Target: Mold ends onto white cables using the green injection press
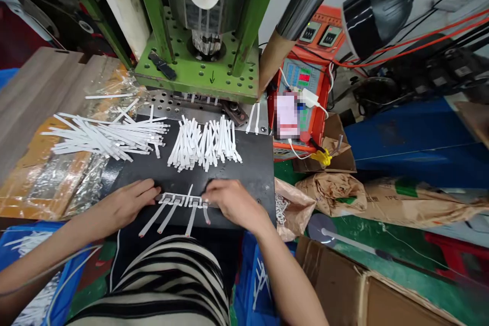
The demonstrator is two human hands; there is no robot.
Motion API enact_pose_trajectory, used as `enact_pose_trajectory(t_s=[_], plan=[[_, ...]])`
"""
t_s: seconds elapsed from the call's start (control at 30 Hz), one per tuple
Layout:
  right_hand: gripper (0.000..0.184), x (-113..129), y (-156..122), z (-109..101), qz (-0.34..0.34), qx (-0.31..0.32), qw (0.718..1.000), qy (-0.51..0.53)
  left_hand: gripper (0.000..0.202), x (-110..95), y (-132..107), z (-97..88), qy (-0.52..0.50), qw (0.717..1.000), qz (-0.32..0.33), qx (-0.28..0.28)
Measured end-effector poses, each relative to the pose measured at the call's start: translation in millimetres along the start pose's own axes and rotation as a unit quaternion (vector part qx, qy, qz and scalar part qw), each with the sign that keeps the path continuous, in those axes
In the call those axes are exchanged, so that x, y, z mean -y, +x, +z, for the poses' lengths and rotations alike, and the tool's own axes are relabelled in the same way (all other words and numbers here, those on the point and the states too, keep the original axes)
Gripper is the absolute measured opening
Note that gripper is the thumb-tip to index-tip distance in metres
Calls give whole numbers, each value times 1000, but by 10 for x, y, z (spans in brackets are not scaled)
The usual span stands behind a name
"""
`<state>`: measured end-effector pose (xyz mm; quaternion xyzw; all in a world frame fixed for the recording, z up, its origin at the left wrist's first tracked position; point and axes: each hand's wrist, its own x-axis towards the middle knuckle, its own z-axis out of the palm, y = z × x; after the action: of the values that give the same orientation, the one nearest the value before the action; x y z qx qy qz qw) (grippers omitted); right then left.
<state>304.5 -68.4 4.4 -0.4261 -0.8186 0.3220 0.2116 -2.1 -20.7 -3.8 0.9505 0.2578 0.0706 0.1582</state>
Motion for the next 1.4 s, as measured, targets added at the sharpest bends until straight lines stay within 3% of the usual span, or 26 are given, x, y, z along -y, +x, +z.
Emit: enact_pose_trajectory(t_s=[0.03,0.1,0.2,0.27,0.37,0.47,0.5,0.53,0.6,0.67,0.7,0.77,0.83,0.87,0.9,0.97,1.03,1.1,1.17,1.27,1.33,1.4], plan=[[36,-4,130,-18,4,22,1000,14,29,20,14,-11,-6,1000,9,4],[43,2,446,-14,37,-17,999,19,29,48,38,-38,-14,1000,18,17],[42,-8,809,-20,122,-206,971,-22,26,41,51,-42,-13,999,-1,36],[35,-65,755,-69,163,-326,930,-44,24,29,37,-15,-8,999,-9,35],[26,-228,99,-138,246,-439,862,-63,24,32,-4,56,-7,1000,-6,2],[31,-410,-921,-176,397,-514,749,-129,26,49,-55,138,-18,999,3,-26],[35,-460,-1237,-186,448,-519,708,-168,26,50,-74,161,-21,999,3,-34],[37,-498,-1505,-192,495,-491,684,-213,27,45,-93,178,-21,999,-3,-41],[42,-526,-1837,-181,542,-415,666,-300,29,14,-126,189,-16,998,-23,-63],[44,-465,-1851,-134,513,-369,682,-368,36,-44,-139,165,-15,995,-42,-94],[44,-396,-1746,-98,473,-359,709,-380,41,-79,-131,144,-26,992,-38,-115],[39,-193,-1379,0,358,-336,807,-328,51,-160,-81,105,-81,985,-3,-153],[40,54,-927,140,216,-279,920,-173,56,-244,12,92,-154,971,47,-174],[44,172,-716,224,148,-249,953,-89,55,-284,66,99,-182,964,70,-178],[47,279,-536,311,87,-234,968,-31,51,-320,121,112,-201,959,84,-183],[47,431,-293,449,12,-238,971,34,39,-376,217,136,-209,950,91,-211],[38,480,-184,467,2,-269,961,67,26,-402,298,129,-229,937,75,-253],[22,410,-118,331,52,-289,951,96,19,-389,403,79,-279,922,25,-267],[15,236,5,91,132,-279,945,108,26,-326,575,10,-331,911,-57,-241],[32,-127,347,-272,221,-237,937,128,46,-149,965,-61,-330,914,-170,-161],[42,-357,604,-435,260,-215,934,119,47,-12,1224,-82,-301,925,-195,-127],[45,-526,801,-528,301,-195,931,72,40,104,1373,-105,-263,936,-194,-131]])
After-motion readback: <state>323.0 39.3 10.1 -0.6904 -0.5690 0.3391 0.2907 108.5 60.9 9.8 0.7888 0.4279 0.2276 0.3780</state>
